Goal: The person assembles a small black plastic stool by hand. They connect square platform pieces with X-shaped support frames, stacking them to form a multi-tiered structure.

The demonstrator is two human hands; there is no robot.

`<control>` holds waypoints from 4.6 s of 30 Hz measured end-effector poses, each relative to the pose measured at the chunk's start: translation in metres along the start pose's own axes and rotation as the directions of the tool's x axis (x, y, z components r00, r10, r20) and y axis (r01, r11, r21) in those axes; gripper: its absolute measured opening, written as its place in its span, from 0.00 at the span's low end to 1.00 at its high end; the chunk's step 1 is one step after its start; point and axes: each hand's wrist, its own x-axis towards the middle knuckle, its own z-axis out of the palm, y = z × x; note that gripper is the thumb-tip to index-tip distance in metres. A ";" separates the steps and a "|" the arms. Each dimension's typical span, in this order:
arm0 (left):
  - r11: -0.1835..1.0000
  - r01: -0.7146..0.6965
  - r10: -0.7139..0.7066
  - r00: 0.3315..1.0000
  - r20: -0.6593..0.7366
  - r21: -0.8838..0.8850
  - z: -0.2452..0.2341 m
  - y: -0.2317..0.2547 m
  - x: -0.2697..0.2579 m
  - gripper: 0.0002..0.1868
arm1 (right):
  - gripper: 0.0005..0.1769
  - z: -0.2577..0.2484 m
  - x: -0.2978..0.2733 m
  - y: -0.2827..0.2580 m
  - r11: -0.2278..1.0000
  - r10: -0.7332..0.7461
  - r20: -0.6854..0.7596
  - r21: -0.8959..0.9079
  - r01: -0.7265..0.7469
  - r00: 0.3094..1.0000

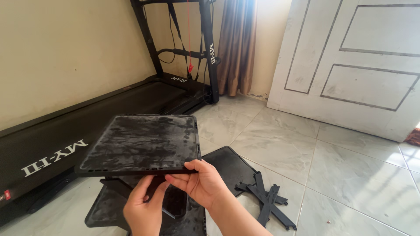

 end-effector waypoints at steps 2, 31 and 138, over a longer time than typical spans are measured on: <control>1.000 -0.013 0.014 1.000 -0.027 0.011 0.000 0.000 -0.003 0.23 | 0.17 -0.004 0.000 0.000 0.999 0.000 -0.025 0.038 0.001 1.000; 0.962 -0.227 0.230 0.973 0.006 -0.149 -0.005 -0.006 0.010 0.19 | 0.31 0.016 -0.006 0.019 -0.493 -0.183 0.684 -0.686 0.536 0.707; 0.978 -0.076 0.070 0.997 -0.037 -0.196 0.005 0.002 0.015 0.10 | 0.18 0.026 0.009 0.016 -0.033 -0.355 0.410 -0.904 0.427 0.840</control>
